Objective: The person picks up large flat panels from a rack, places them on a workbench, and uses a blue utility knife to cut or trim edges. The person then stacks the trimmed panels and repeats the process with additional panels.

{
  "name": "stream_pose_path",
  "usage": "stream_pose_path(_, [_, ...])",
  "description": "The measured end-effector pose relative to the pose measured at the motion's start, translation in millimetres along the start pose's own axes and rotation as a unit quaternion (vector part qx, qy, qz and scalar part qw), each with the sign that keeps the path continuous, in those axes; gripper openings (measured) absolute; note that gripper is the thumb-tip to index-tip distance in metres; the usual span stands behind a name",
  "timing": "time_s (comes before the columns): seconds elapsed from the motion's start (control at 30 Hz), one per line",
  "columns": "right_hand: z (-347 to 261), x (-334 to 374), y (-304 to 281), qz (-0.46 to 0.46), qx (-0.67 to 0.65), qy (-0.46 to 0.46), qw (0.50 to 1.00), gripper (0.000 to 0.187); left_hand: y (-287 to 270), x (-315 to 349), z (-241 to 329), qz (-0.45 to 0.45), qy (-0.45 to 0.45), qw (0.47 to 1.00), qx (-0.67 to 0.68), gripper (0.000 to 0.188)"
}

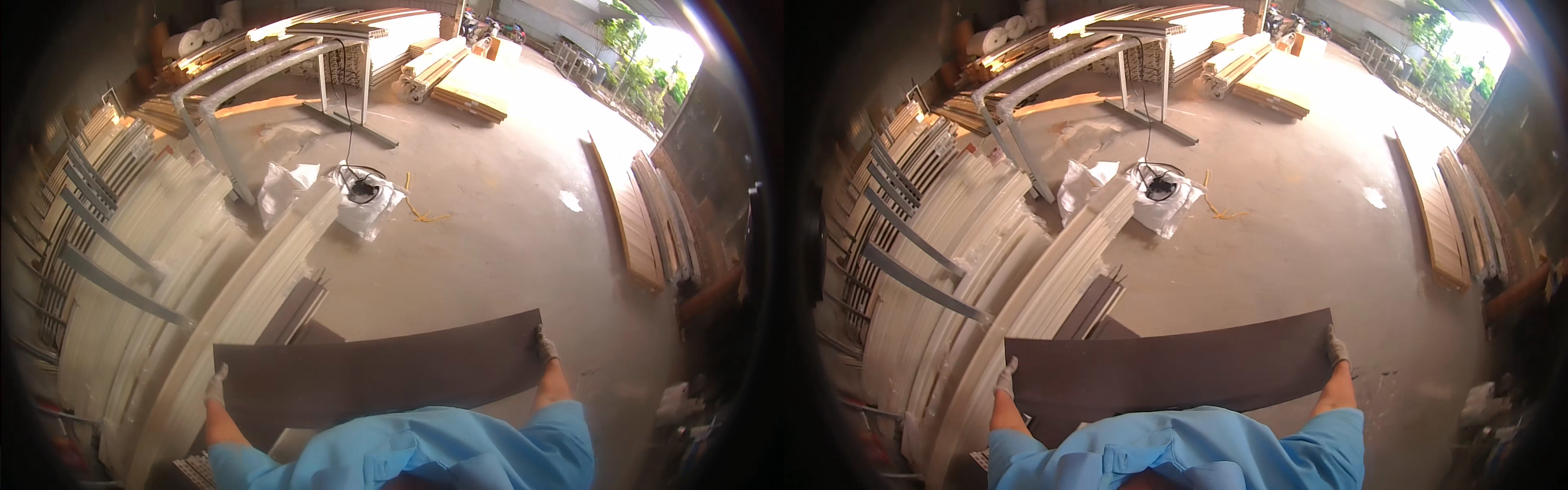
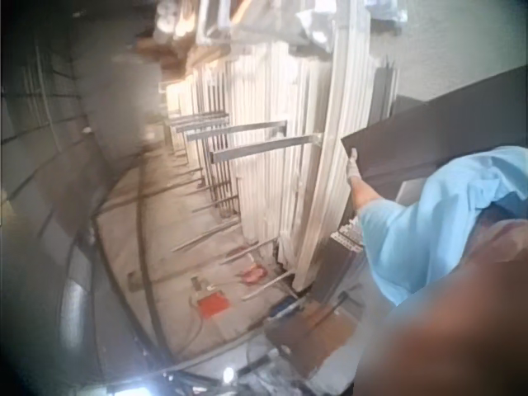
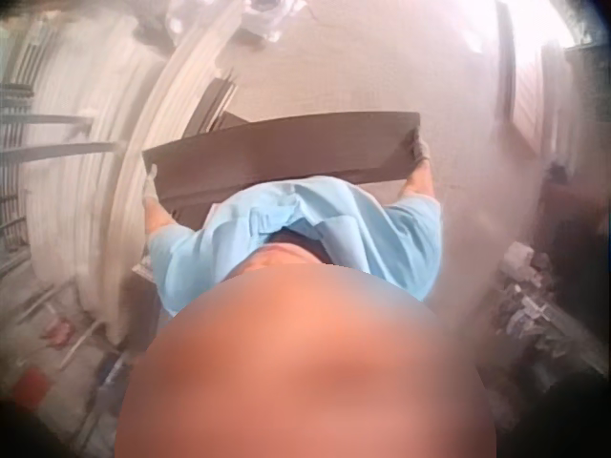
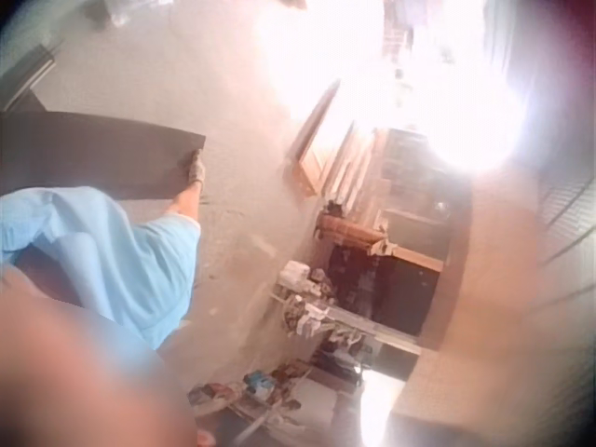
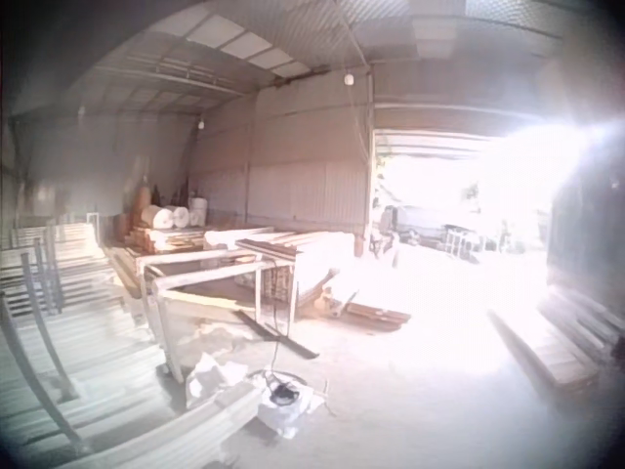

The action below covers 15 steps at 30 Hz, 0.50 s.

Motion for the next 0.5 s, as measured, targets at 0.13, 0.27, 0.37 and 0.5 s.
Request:
stream_pose_path(0.13, [-21.8, -82.1, -43.5, -0.027, -0.070, 0.021, 0.997, 0.107, 95.9, 18.5, 65.2, -0.059, 0.073, 0.996, -0.006, 0.097])
stream_pose_path(0.27, [-60.0, -134.5, -79.2, -0.062, -0.224, 0.033, 0.972, 0.097, 169.4, 29.0, 123.7, -0.032, 0.084, 0.996, 0.001, 0.096])
stream_pose_path(0.37, [-89.7, -174.9, -83.2, -0.111, -0.270, 0.025, 0.956, 0.098, 210.3, 11.9, 164.3, -0.039, 0.084, 0.996, 0.003, 0.100])
stream_pose_path(0.5, [-141.7, -239.2, -62.4, -0.093, -0.292, 0.027, 0.951, 0.101, 269.6, -41.4, 227.1, -0.083, 0.080, 0.993, 0.015, 0.102])
Point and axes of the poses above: each hand's wrist, its own x-axis away from the middle knuckle, its own y-axis out of the palm, z = x × y, the point moved 5 cm from there along -x, towards the middle knuckle, and after that the axes turned 9 degrees about z, right-handed, at the moved point
